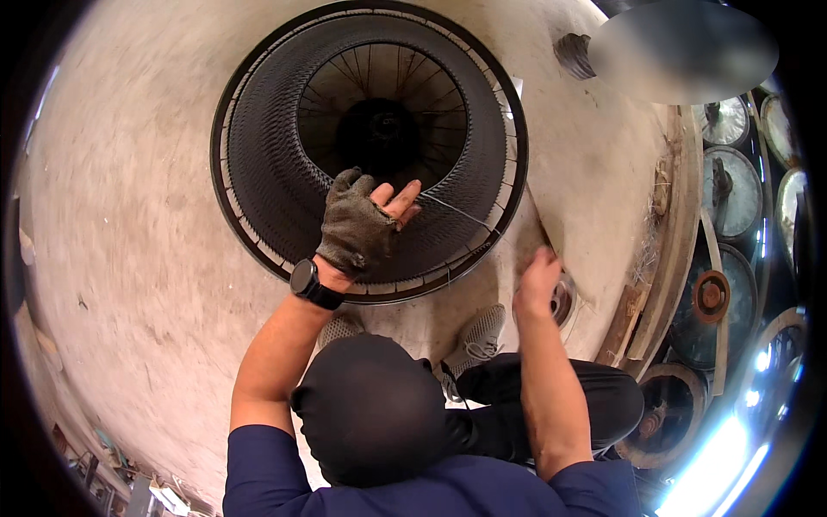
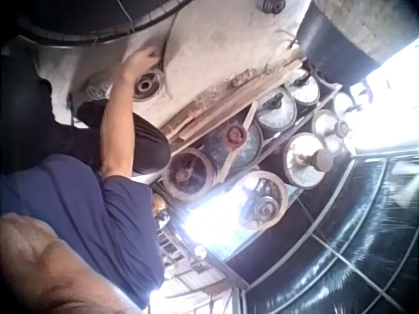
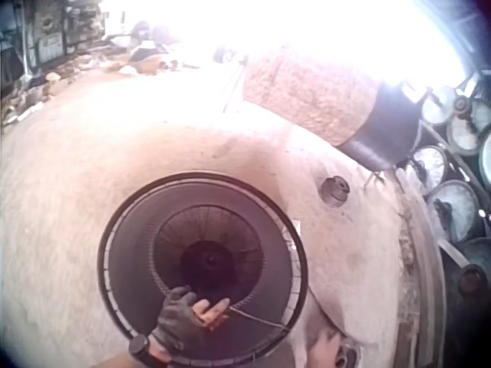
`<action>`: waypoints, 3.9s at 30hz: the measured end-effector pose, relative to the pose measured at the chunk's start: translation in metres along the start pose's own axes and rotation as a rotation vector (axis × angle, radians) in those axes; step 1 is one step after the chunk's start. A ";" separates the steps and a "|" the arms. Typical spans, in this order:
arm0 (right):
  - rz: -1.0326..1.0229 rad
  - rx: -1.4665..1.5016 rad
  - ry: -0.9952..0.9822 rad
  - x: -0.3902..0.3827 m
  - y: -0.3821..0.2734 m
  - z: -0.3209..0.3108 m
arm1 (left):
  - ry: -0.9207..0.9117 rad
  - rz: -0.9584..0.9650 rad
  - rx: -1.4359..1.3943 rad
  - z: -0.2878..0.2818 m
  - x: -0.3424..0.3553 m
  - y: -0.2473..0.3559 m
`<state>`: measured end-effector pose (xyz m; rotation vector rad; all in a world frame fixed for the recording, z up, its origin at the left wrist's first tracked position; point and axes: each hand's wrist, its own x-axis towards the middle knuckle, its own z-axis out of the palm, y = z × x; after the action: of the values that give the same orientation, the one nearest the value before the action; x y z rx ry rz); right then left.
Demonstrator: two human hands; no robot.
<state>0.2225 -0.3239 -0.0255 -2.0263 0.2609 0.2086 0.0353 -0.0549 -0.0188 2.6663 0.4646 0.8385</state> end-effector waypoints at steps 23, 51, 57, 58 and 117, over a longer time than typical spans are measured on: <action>-0.468 -0.917 -0.639 -0.081 0.022 0.012 | 0.021 0.008 -0.018 0.002 0.000 -0.002; 0.480 -0.543 -0.562 -0.024 -0.002 0.074 | 0.053 -0.016 -0.016 0.010 -0.003 -0.001; 0.714 -0.153 -0.609 -0.022 -0.021 0.075 | -0.019 -0.051 0.008 0.006 -0.003 0.001; 0.698 -0.158 -0.651 -0.021 -0.022 0.074 | -0.013 -0.051 0.009 0.006 -0.002 0.002; -0.323 -0.055 -1.390 0.048 0.023 0.044 | -0.691 -0.338 -0.017 -0.033 0.044 0.036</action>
<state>0.2614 -0.2990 -0.0773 -1.5114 -0.9271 1.3092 0.0573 -0.0633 0.0427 2.5354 0.6783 -0.1802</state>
